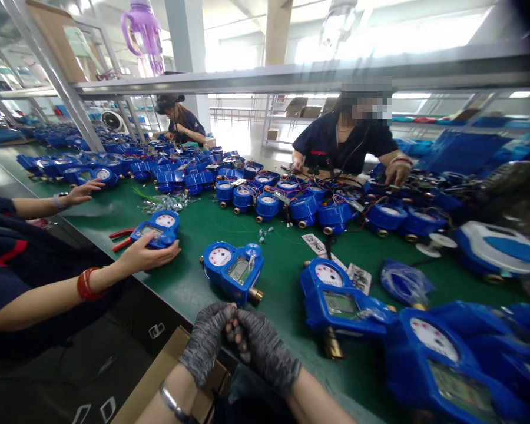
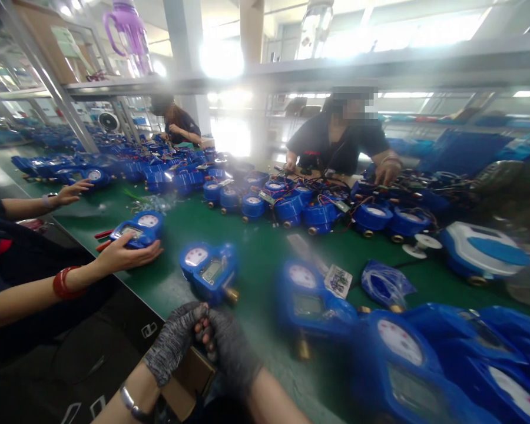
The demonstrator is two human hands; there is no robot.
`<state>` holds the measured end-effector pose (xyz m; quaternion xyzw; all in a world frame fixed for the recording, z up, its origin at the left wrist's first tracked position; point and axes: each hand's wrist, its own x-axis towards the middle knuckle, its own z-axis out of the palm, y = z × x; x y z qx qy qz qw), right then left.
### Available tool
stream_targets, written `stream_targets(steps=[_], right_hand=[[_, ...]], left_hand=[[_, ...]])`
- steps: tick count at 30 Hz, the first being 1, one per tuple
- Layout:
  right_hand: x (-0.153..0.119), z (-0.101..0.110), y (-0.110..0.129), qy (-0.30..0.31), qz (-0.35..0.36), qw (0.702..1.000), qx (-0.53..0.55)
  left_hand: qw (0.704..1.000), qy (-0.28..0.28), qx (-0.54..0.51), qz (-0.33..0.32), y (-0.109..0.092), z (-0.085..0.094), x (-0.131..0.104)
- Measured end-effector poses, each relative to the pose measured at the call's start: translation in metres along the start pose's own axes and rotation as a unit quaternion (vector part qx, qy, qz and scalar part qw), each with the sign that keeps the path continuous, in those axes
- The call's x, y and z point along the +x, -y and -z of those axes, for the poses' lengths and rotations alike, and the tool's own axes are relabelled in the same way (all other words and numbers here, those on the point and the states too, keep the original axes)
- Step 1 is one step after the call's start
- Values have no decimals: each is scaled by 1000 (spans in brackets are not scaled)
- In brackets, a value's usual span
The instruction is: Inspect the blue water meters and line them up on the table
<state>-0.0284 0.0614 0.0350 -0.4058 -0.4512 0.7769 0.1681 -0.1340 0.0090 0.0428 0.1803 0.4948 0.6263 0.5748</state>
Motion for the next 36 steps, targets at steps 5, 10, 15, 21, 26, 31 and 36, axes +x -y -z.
stream_targets(steps=[5,10,15,21,26,31,36], right_hand=[[-6,-1,-10,-117,259,927,-244],[-8,4,-7,-93,232,935,-251],[-15,30,19,-246,302,864,-318],[6,32,27,-210,346,891,-207],[19,12,13,-166,394,867,-258],[67,24,63,-327,289,740,-511],[131,48,104,-412,192,709,-539]], left_hand=[[1000,-8,20,-12,0,-1,4],[998,-10,67,-17,-1,4,6],[985,-85,134,-71,1,10,4],[906,-168,268,-280,13,-16,-4],[886,-235,281,-283,-17,-5,5],[888,-276,221,-294,-55,30,25],[895,-257,186,-314,-61,49,47]])
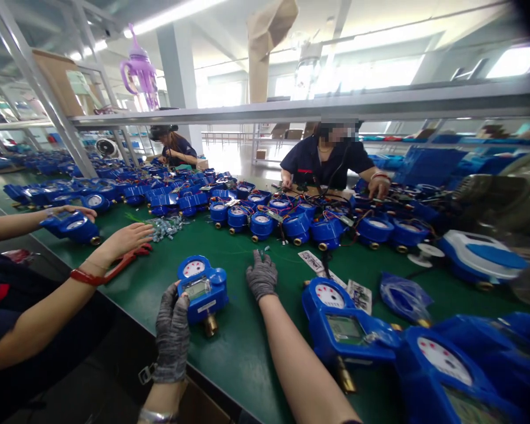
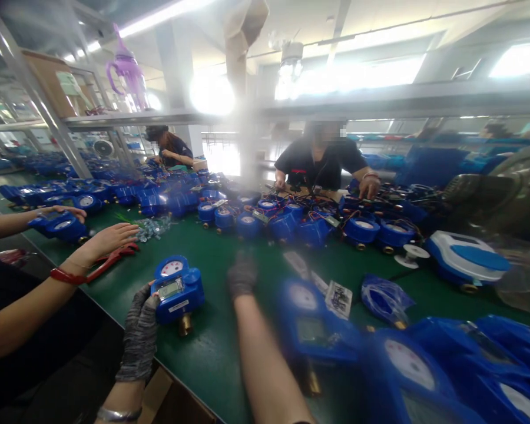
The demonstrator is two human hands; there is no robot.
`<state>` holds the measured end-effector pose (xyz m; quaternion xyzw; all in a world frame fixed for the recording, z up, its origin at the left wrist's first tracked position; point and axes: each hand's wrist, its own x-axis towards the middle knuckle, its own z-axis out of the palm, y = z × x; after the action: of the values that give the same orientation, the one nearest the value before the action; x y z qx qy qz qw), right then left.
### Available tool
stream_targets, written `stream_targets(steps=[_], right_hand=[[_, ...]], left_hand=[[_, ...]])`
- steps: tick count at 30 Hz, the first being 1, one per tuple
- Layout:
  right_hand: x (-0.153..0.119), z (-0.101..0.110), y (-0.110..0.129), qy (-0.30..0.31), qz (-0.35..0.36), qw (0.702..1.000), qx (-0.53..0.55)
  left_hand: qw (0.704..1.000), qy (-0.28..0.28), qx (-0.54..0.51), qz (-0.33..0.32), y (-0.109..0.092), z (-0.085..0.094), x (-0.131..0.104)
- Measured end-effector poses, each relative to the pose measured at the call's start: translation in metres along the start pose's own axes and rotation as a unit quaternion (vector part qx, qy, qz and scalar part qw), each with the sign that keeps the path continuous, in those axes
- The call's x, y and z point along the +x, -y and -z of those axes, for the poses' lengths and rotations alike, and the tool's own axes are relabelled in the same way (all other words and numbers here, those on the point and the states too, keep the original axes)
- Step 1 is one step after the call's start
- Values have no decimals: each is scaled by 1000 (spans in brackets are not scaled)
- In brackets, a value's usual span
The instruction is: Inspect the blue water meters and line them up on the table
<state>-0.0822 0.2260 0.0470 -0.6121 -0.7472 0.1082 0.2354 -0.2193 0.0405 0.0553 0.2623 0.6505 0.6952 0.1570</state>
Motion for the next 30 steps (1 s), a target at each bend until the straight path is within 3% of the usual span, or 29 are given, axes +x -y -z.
stream_targets(steps=[3,6,10,12,14,16,17,18,20,22,25,28,30], right_hand=[[-1,-12,-4,19,-16,999,-35],[-26,-12,-13,26,-14,998,-57],[-68,13,-29,25,23,997,-64],[-88,37,-33,-14,75,996,-41],[-108,67,-34,-82,150,985,17],[-125,100,-33,-117,215,966,88],[-133,115,-33,-118,242,956,121],[-140,128,-33,-105,266,947,149],[-154,149,-37,-54,304,931,194],[-166,160,-46,18,301,928,220],[-177,161,-67,88,247,935,240],[-177,148,-91,94,233,936,248],[-173,135,-100,70,257,934,239]], left_hand=[[999,21,-27,1,8,5,15],[996,66,-52,11,10,9,28],[994,101,-41,6,6,7,35],[997,70,-16,-13,-2,4,29],[997,1,26,-77,-15,3,12],[974,-34,78,-210,-31,3,-13],[952,-11,103,-288,-40,3,-28],[931,46,118,-343,-47,2,-44],[893,183,149,-383,-55,1,-71],[875,276,167,-361,-55,0,-90],[893,332,178,-248,-49,6,-100],[900,391,173,-86,-50,23,-103],[882,446,150,1,-58,32,-106]])
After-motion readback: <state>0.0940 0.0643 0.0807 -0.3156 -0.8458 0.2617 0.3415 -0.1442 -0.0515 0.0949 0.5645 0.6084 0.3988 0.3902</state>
